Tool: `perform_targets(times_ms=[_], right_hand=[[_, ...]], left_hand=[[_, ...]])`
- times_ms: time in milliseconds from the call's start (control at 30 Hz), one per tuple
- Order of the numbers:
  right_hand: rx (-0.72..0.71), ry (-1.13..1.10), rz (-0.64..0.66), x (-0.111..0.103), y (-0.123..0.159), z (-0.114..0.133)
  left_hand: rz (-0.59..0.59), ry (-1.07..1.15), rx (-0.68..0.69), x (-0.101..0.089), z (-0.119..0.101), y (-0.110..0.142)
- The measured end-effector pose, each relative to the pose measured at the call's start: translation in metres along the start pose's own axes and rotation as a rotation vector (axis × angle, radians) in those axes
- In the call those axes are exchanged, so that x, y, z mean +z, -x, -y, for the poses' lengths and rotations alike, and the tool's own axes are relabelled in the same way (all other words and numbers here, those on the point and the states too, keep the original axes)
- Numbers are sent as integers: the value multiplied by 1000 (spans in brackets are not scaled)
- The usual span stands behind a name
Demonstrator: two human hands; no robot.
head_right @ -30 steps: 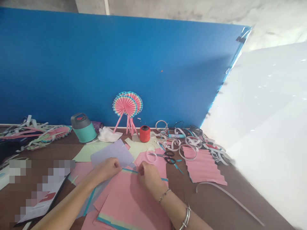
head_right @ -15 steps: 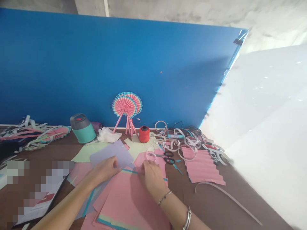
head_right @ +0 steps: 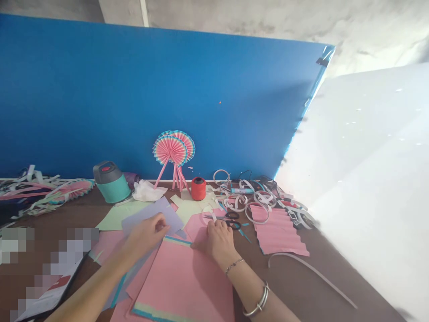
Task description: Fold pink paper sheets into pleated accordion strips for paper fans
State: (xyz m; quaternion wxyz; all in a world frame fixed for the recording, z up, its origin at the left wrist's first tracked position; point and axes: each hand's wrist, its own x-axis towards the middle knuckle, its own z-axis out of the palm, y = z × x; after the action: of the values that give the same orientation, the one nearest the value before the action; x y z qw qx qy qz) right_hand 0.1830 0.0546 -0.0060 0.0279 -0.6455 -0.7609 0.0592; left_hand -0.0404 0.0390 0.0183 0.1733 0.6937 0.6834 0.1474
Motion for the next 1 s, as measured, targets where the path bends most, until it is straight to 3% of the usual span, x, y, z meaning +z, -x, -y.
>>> perform_targets(times_ms=[100, 167, 300, 567, 767, 1000], right_hand=[[-4, 6, -26, -1, 0, 1], [-29, 26, -28, -2, 0, 0], [-51, 53, -39, -2, 0, -3], [-85, -79, -50, -5, 1, -4], [-72, -161, -130, -9, -3, -3], [-111, -305, -252, -2, -10, -10]], left_hand=[[45, 35, 393, 13, -23, 18], [130, -62, 519, 23, -33, 29], [176, -213, 501, 31, -40, 38], [222, -264, 460, 25, -43, 38], [161, -293, 517, 39, -36, 38], [199, -294, 506, 31, -43, 37]])
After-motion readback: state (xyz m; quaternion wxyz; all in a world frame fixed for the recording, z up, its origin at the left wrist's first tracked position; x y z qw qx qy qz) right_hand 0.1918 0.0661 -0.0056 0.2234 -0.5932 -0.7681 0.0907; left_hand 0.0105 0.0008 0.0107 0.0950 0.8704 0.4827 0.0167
